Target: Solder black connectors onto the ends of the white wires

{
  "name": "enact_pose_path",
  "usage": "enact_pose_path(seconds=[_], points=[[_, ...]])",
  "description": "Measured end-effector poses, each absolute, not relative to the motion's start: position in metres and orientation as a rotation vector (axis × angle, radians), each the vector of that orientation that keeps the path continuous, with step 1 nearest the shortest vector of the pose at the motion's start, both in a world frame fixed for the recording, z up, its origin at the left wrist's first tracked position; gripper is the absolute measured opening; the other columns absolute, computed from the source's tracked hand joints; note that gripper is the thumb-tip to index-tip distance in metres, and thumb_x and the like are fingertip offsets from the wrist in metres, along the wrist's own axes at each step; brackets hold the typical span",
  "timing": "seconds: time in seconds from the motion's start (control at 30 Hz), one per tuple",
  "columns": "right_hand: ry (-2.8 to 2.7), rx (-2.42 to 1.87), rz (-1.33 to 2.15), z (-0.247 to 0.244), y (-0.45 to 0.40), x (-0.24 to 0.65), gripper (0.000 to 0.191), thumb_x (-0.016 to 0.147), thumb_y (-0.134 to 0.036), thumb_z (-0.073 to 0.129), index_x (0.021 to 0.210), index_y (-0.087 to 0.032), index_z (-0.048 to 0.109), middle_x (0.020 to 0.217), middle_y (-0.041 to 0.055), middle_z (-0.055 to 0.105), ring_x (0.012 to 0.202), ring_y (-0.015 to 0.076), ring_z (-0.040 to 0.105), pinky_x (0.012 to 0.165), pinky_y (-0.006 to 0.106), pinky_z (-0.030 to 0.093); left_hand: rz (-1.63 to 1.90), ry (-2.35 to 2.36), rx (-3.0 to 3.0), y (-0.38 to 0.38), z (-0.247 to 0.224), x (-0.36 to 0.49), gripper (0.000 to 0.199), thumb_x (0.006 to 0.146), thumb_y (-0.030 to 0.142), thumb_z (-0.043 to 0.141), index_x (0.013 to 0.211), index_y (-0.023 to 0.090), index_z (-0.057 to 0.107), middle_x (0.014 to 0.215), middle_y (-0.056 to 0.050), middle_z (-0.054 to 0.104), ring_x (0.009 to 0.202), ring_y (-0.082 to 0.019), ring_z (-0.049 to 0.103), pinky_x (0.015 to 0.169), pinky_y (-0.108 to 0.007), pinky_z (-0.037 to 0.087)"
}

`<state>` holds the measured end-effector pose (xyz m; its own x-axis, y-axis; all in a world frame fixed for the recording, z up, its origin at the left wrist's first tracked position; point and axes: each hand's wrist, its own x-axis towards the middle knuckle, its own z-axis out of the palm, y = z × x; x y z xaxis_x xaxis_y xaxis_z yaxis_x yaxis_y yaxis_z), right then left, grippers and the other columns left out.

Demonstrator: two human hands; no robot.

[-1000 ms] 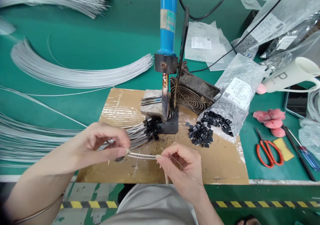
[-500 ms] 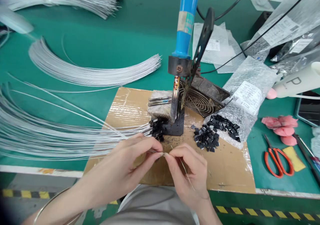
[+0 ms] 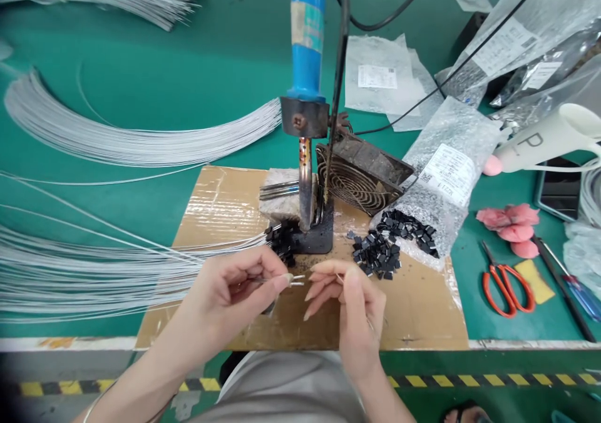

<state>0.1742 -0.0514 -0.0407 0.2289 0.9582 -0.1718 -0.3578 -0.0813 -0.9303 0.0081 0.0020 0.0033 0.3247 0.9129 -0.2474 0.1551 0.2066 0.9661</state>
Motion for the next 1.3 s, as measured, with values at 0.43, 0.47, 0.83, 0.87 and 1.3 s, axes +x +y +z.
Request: enact_pose_path(seconds=[0.43, 0.47, 0.83, 0.87, 1.3], points=[[-0.602, -1.048, 1.486, -0.034, -0.053, 0.163, 0.01, 0.096, -0.034, 0.083, 0.1, -0.029, 0.089, 0.074, -0.0001, 0.079, 0.054, 0.0085, 0.07, 0.048, 0.013, 0.062, 0.812, 1.148, 1.271, -0.002, 0.001, 0.01, 0.017, 0.093, 0.022, 0.069, 0.076, 0.019, 0.07, 0.063, 0.002, 0.07, 0.056, -0.01, 0.057, 0.053, -0.018, 0.045], [-0.596, -1.045, 1.499, -0.035, -0.053, 0.164, 0.009, 0.096, -0.034, 0.083, 0.1, -0.029, 0.089, 0.075, -0.0006, 0.079, 0.054, 0.0082, 0.071, 0.048, 0.013, 0.062, 0.809, 1.156, 1.289, -0.003, 0.001, 0.01, 0.018, 0.094, 0.023, 0.069, 0.077, 0.019, 0.071, 0.063, 0.002, 0.069, 0.056, -0.01, 0.057, 0.052, -0.018, 0.044], [-0.591, -1.077, 1.515, -0.032, -0.052, 0.168, 0.009, 0.093, -0.035, 0.085, 0.094, -0.027, 0.09, 0.072, 0.0009, 0.079, 0.05, 0.0102, 0.07, 0.044, 0.016, 0.062, 0.687, 1.216, 1.4, -0.01, -0.003, 0.004, 0.023, 0.1, 0.031, 0.063, 0.081, 0.02, 0.069, 0.065, 0.0, 0.065, 0.058, -0.014, 0.053, 0.052, -0.025, 0.037], [-0.599, -1.078, 1.513, -0.031, -0.052, 0.168, 0.009, 0.093, -0.035, 0.085, 0.094, -0.027, 0.09, 0.071, 0.0011, 0.079, 0.05, 0.0105, 0.07, 0.044, 0.016, 0.062, 0.68, 1.215, 1.402, -0.01, -0.003, 0.003, 0.023, 0.101, 0.032, 0.063, 0.081, 0.02, 0.069, 0.066, 0.0, 0.065, 0.058, -0.014, 0.053, 0.053, -0.025, 0.037], [-0.525, -1.082, 1.599, -0.026, -0.049, 0.175, 0.013, 0.088, -0.037, 0.089, 0.085, -0.024, 0.089, 0.069, 0.0014, 0.079, 0.049, 0.0099, 0.068, 0.045, 0.016, 0.061, 0.59, 1.222, 1.462, -0.01, 0.003, 0.002, 0.03, 0.102, 0.037, 0.058, 0.079, 0.021, 0.067, 0.064, -0.001, 0.064, 0.056, -0.014, 0.049, 0.048, -0.025, 0.032]])
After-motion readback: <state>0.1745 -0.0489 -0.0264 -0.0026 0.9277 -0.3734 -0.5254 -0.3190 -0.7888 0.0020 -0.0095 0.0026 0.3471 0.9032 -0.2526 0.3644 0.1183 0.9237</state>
